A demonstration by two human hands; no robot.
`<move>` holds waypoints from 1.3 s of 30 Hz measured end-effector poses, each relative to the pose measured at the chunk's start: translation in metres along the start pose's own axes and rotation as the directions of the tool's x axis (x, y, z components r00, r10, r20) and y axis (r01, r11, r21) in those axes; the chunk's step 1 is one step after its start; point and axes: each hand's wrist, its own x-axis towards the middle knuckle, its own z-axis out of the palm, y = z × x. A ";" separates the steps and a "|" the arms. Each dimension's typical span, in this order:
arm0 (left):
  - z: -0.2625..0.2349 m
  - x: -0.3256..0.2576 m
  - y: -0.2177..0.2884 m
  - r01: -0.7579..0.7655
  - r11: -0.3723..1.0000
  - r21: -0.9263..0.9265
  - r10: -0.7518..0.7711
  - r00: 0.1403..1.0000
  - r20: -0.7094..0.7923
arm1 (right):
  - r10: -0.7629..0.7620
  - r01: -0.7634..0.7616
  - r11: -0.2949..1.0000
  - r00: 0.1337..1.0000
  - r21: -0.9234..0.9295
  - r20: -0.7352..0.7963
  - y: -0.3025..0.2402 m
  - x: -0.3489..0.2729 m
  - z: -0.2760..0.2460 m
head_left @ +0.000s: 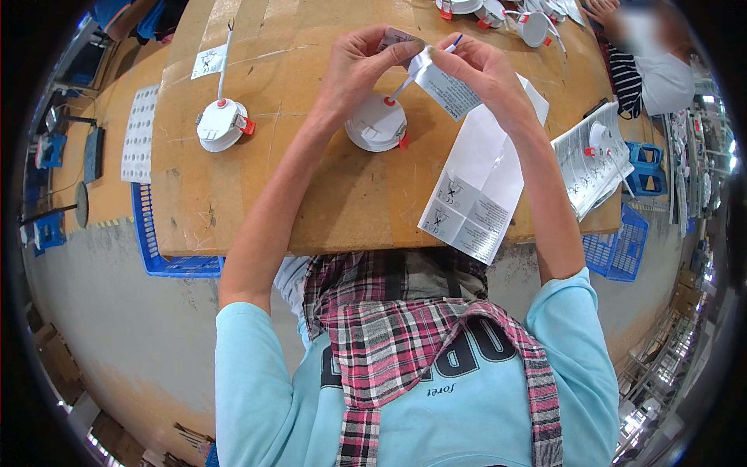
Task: The person peels adhesive labels from a backing sheet and attaches them around the wires of round light fixtures by hand.
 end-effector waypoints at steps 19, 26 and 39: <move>0.000 0.002 -0.014 0.031 0.959 -0.282 -0.081 0.983 -0.167 | -0.012 -0.228 0.623 0.954 0.748 0.300 0.029 -0.004 0.037; 0.002 0.001 -0.012 0.016 0.959 -0.284 -0.071 0.980 -0.186 | 0.166 -0.252 0.708 0.967 0.660 0.192 0.017 -0.007 0.048; -0.001 0.003 -0.016 0.003 0.973 -0.231 -0.050 0.979 -0.196 | 0.203 -0.273 0.728 0.962 0.629 0.183 0.018 -0.007 0.048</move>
